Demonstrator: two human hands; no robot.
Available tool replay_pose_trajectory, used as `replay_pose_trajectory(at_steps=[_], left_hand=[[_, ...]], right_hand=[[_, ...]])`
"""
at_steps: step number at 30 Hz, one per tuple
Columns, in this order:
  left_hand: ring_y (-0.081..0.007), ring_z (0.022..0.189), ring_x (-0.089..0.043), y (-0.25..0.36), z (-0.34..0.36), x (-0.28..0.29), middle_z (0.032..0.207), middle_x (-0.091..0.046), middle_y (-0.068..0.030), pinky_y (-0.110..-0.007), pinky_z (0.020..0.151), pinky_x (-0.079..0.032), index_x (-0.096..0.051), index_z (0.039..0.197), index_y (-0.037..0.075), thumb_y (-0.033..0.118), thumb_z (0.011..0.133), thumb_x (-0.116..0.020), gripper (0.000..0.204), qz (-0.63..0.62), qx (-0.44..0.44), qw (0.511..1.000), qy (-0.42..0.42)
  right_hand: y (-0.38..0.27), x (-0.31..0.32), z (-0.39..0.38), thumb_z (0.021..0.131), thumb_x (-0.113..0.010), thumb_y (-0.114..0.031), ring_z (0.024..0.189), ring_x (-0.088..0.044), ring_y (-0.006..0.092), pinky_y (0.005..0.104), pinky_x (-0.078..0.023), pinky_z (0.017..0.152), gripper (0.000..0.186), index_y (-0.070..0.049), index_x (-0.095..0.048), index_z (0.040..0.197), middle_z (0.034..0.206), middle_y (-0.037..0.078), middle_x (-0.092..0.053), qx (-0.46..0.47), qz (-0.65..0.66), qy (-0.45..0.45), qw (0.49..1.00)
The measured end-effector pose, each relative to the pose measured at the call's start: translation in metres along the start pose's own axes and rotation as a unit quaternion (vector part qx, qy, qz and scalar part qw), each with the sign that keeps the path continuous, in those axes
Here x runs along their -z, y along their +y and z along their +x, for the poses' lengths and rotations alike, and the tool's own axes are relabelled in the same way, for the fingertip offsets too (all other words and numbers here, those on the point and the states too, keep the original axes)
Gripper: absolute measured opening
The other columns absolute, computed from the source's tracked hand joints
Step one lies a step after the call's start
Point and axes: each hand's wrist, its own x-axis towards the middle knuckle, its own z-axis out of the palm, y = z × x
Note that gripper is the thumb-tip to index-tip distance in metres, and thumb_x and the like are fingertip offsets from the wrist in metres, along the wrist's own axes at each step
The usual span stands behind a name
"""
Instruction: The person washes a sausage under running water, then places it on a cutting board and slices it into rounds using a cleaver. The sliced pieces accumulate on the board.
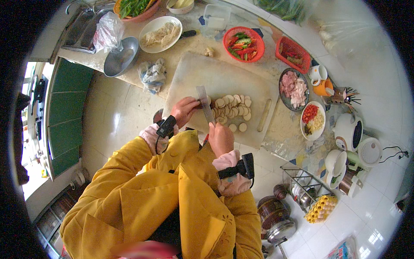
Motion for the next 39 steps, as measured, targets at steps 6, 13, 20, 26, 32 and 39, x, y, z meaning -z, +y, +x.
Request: replay_pose_trajectory(at_steps=[6, 13, 20, 26, 32, 39], left_hand=[[-0.0359, 0.099, -0.062, 0.001, 0.002, 0.001, 0.105, -0.065, -0.0162, -0.042, 0.085, -0.053, -0.067, 0.104, 0.001, 0.000, 0.072, -0.072, 0.032, 0.003, 0.001, 1.000, -0.004], [-0.0361, 0.101, -0.062, 0.002, 0.004, 0.002, 0.106, -0.065, -0.0164, -0.042, 0.086, -0.053, -0.067, 0.103, 0.000, 0.000, 0.071, -0.071, 0.032, -0.006, 0.005, 1.000, -0.008], [-0.0367, 0.101, -0.062, 0.000, 0.005, 0.002, 0.107, -0.065, -0.0166, -0.042, 0.086, -0.053, -0.066, 0.105, 0.000, 0.001, 0.072, -0.072, 0.033, -0.010, 0.006, 1.000, -0.014], [-0.0363, 0.099, -0.063, -0.005, 0.000, -0.002, 0.105, -0.065, -0.0163, -0.042, 0.085, -0.053, -0.067, 0.106, 0.001, 0.002, 0.075, -0.072, 0.032, -0.004, 0.006, 1.000, -0.004], [-0.0347, 0.101, -0.064, -0.007, -0.003, -0.003, 0.106, -0.067, -0.0153, -0.041, 0.086, -0.054, -0.069, 0.106, 0.003, 0.006, 0.075, -0.074, 0.031, 0.023, 0.006, 1.000, 0.005], [-0.0335, 0.101, -0.064, -0.003, -0.003, -0.001, 0.106, -0.067, -0.0140, -0.040, 0.085, -0.054, -0.069, 0.105, 0.004, 0.007, 0.076, -0.074, 0.030, 0.018, 0.020, 1.000, -0.007]], right_hand=[[0.001, 0.002, -0.003, 0.094, -0.056, -0.027, 0.060, -0.060, 0.0450, 0.0522, -0.047, 0.055, 0.038, 0.002, -0.063, 0.071, 0.063, 0.026, -0.060, 0.009, -0.006, -0.007, 1.000], [-0.001, -0.003, 0.002, 0.094, -0.057, -0.027, 0.062, -0.061, 0.0445, 0.0526, -0.047, 0.057, 0.036, 0.002, -0.063, 0.073, 0.063, 0.025, -0.060, 0.004, -0.012, -0.022, 1.000], [-0.008, -0.015, 0.018, 0.094, -0.057, -0.028, 0.067, -0.062, 0.0460, 0.0526, -0.048, 0.061, 0.037, 0.003, -0.063, 0.074, 0.068, 0.028, -0.061, -0.028, -0.014, -0.041, 0.999], [-0.011, -0.038, 0.035, 0.095, -0.055, -0.028, 0.071, -0.064, 0.0452, 0.0529, -0.050, 0.062, 0.035, 0.001, -0.066, 0.079, 0.071, 0.026, -0.064, -0.047, -0.023, -0.044, 0.998], [-0.001, -0.045, 0.049, 0.094, -0.057, -0.034, 0.068, -0.061, 0.0484, 0.0544, -0.047, 0.060, 0.043, 0.003, -0.062, 0.074, 0.068, 0.028, -0.061, -0.050, 0.039, 0.057, 0.996], [0.007, -0.010, 0.014, 0.094, -0.057, -0.031, 0.061, -0.060, 0.0475, 0.0532, -0.047, 0.056, 0.042, 0.004, -0.062, 0.071, 0.064, 0.029, -0.059, 0.012, 0.015, -0.003, 1.000]])
